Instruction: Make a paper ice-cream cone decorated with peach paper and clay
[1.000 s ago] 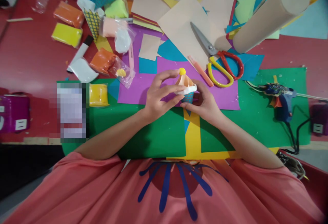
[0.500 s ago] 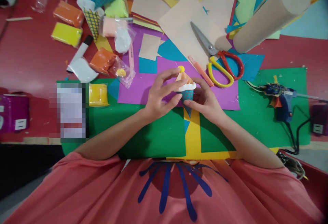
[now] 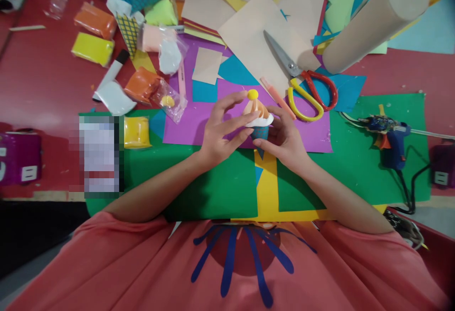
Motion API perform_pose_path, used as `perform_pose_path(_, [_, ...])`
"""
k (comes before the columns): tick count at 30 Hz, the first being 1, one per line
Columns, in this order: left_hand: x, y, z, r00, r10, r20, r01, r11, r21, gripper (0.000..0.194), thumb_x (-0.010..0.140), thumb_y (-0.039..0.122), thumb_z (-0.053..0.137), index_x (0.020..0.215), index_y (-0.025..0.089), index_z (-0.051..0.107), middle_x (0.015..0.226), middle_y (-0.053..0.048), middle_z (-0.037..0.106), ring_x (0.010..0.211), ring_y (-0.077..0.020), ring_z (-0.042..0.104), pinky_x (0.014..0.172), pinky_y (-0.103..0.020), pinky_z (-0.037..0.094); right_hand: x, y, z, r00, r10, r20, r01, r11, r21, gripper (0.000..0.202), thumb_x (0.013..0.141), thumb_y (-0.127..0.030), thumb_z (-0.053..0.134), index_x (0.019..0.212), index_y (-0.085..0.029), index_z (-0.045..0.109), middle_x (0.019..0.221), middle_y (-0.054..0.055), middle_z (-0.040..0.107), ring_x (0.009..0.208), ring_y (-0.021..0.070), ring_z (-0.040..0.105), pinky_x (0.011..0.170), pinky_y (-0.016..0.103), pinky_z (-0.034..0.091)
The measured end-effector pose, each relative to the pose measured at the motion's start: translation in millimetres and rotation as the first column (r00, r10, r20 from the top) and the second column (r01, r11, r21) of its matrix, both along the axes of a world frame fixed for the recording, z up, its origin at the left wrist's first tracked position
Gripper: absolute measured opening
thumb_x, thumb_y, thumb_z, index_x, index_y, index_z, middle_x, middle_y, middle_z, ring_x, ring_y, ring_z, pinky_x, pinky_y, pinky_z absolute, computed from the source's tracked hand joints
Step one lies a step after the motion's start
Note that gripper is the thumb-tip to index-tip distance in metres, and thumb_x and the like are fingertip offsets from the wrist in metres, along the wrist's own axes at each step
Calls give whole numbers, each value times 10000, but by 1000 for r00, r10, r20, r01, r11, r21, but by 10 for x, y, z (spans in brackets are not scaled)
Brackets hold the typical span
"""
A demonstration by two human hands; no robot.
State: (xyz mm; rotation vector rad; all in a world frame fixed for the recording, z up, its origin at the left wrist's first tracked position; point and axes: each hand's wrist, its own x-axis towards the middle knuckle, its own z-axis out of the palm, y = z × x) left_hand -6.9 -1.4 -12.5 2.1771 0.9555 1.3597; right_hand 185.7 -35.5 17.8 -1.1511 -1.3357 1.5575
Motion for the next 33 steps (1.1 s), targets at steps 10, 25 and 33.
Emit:
perform_pose_path(10, [4, -33, 33, 1000, -3, 20, 2, 999, 33, 271, 925, 505, 612, 1179, 414, 642, 1404, -7, 547, 1291, -249, 596, 1062, -489, 561, -9, -23, -40, 971, -70, 229, 32, 986, 163, 626, 782, -466, 776, 1307, -255, 507, 1133, 55, 665, 794, 156, 654, 680, 310, 569])
perform_pose_path(25, [-3, -20, 46, 1000, 8, 26, -9, 999, 49, 160, 965, 445, 598, 956, 291, 642, 1448, 37, 537, 1391, -233, 525, 1109, -497, 536, -1, -57, 5, 917, -58, 394, -59, 959, 277, 569, 831, -352, 695, 1355, -205, 528, 1230, 107, 664, 873, 194, 679, 759, 354, 580])
perform_pose_path(33, [18, -16, 18, 997, 30, 71, -17, 984, -177, 429, 940, 649, 509, 1260, 364, 536, 1474, -2, 507, 1483, -274, 421, 1171, -518, 457, -2, -81, 3, 912, -61, 406, -86, 939, 334, 532, 863, -343, 706, 1354, -230, 538, 1283, 123, 664, 1008, 244, 695, 913, 430, 590])
